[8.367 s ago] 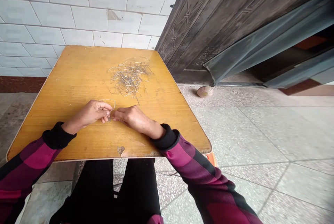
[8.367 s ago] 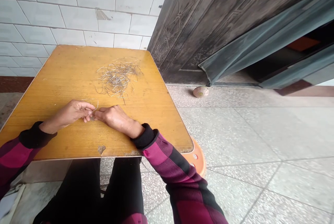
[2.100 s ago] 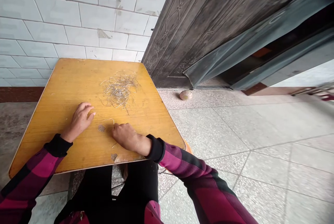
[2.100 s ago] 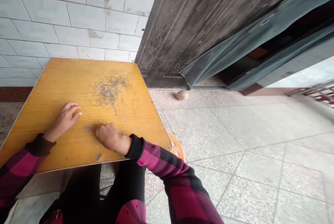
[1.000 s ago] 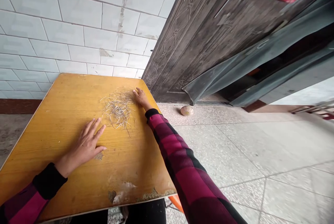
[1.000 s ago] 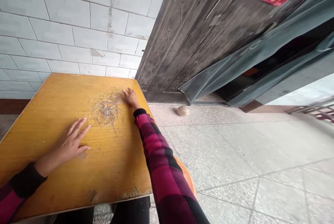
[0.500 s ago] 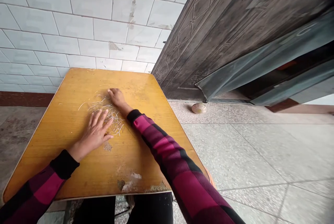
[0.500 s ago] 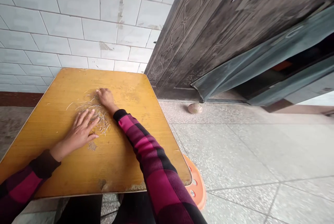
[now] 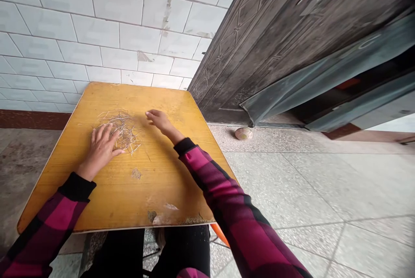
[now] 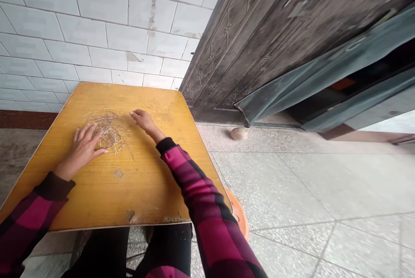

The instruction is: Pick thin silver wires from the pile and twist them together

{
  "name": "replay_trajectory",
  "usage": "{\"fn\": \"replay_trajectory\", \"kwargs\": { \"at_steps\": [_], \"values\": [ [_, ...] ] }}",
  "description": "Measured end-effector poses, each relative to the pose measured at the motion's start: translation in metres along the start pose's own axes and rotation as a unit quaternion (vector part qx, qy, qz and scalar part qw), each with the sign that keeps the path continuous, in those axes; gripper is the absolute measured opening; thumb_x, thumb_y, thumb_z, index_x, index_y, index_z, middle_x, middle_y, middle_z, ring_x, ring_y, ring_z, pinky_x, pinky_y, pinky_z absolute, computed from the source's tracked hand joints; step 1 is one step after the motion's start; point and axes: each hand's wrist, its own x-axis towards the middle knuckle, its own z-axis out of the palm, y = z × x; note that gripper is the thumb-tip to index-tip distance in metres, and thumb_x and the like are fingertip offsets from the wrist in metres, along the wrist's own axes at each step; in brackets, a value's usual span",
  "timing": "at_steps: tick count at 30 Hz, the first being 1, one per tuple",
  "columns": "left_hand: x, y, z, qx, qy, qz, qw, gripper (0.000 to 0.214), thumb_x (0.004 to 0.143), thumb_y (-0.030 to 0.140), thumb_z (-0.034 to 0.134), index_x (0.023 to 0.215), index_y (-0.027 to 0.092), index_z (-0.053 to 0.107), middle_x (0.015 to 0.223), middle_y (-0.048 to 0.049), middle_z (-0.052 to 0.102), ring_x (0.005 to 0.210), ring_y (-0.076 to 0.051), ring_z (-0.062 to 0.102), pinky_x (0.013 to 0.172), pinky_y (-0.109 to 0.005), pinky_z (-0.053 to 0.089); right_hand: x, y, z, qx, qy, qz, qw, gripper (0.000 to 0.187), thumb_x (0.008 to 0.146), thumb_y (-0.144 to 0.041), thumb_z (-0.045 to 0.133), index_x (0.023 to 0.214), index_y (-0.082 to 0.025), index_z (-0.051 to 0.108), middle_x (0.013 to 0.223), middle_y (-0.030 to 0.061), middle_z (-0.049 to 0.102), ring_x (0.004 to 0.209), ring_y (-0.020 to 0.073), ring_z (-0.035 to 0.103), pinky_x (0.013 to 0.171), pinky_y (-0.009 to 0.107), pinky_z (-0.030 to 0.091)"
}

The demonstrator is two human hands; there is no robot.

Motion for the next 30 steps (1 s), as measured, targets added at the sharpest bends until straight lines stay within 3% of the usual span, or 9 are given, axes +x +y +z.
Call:
{"fn": "replay_trajectory", "kwargs": {
  "at_steps": [2,5,9,12,17,21,24,30],
  "values": [
    [0.000,-0.003,-0.003,-0.003,0.007,-0.008,1.000,0.057,0.082,0.045,0.072,0.129,0.016,0.059,0.149,-0.0245,0.042,0.139,-0.043,0.034,0.111,-0.067,0.024,-0.026,0.012,-0.006,0.014,-0.005,0.034,0.999,0.020,0.084,-0.035,0.063,0.087,-0.016,0.061,0.083,0.0035,0.063,0.073,0.0138,0.059,0.069,0.028,0.052],
    [-0.001,-0.009,-0.007,-0.009,0.014,-0.021,1.000,0.050,0.082,0.039,0.073,0.125,0.017,0.061,0.148,-0.0243,0.044,0.138,-0.043,0.035,0.110,-0.068,0.024,-0.064,0.021,0.008,0.033,-0.020,0.044,0.998,0.020,0.079,-0.028,0.068,0.094,-0.016,0.063,0.088,0.0039,0.067,0.074,0.0127,0.061,0.074,0.029,0.053],
    [-0.004,-0.016,-0.009,-0.015,0.006,-0.032,0.999,0.042,0.084,0.032,0.070,0.122,0.019,0.062,0.148,-0.0221,0.044,0.138,-0.043,0.035,0.109,-0.068,0.025,-0.099,0.015,0.041,0.129,-0.159,0.024,0.979,0.031,0.078,-0.023,0.071,0.107,-0.019,0.064,0.107,0.0056,0.070,0.095,0.0147,0.066,0.089,0.031,0.052],
    [-0.006,-0.020,-0.013,-0.020,-0.006,-0.045,0.999,0.042,0.080,0.022,0.070,0.122,0.020,0.061,0.148,-0.0200,0.044,0.138,-0.042,0.034,0.110,-0.068,0.024,-0.112,0.009,0.049,0.133,-0.202,0.002,0.970,0.031,0.079,-0.022,0.070,0.110,-0.019,0.065,0.114,0.0062,0.069,0.102,0.0163,0.066,0.094,0.033,0.051],
    [-0.003,-0.015,-0.019,-0.094,0.002,0.014,0.995,0.047,0.073,0.006,0.059,0.118,0.019,0.063,0.138,-0.0135,0.050,0.131,-0.032,0.044,0.111,-0.050,0.036,-0.118,0.016,0.031,0.012,-0.122,-0.034,0.992,0.025,0.083,-0.023,0.066,0.106,-0.016,0.067,0.107,0.0085,0.069,0.094,0.0176,0.065,0.087,0.035,0.051],
    [0.001,0.000,-0.011,-0.105,0.051,0.008,0.993,0.021,0.082,0.020,0.060,0.102,0.017,0.067,0.126,-0.0144,0.056,0.121,-0.031,0.051,0.106,-0.049,0.041,-0.119,0.022,0.024,-0.078,-0.082,-0.048,0.992,0.022,0.085,-0.023,0.063,0.104,-0.015,0.069,0.095,0.0062,0.069,0.081,0.0156,0.062,0.076,0.030,0.049],
    [0.002,0.011,-0.002,-0.091,0.052,0.007,0.994,0.008,0.084,0.021,0.061,0.086,0.019,0.068,0.121,-0.0119,0.060,0.114,-0.030,0.054,0.101,-0.050,0.043,-0.121,0.017,0.030,-0.154,-0.064,-0.080,0.983,0.016,0.086,-0.022,0.063,0.100,-0.016,0.069,0.091,0.0050,0.067,0.077,0.0142,0.059,0.073,0.027,0.046],
    [0.003,0.011,0.001,-0.115,0.073,-0.001,0.991,0.014,0.084,0.014,0.054,0.077,0.019,0.066,0.111,-0.0101,0.064,0.106,-0.027,0.058,0.095,-0.045,0.046,-0.127,0.002,0.061,-0.312,-0.076,-0.086,0.943,0.019,0.086,-0.036,0.066,0.088,-0.017,0.068,0.094,0.0087,0.064,0.075,0.0171,0.058,0.066,0.028,0.041]
  ]
}}
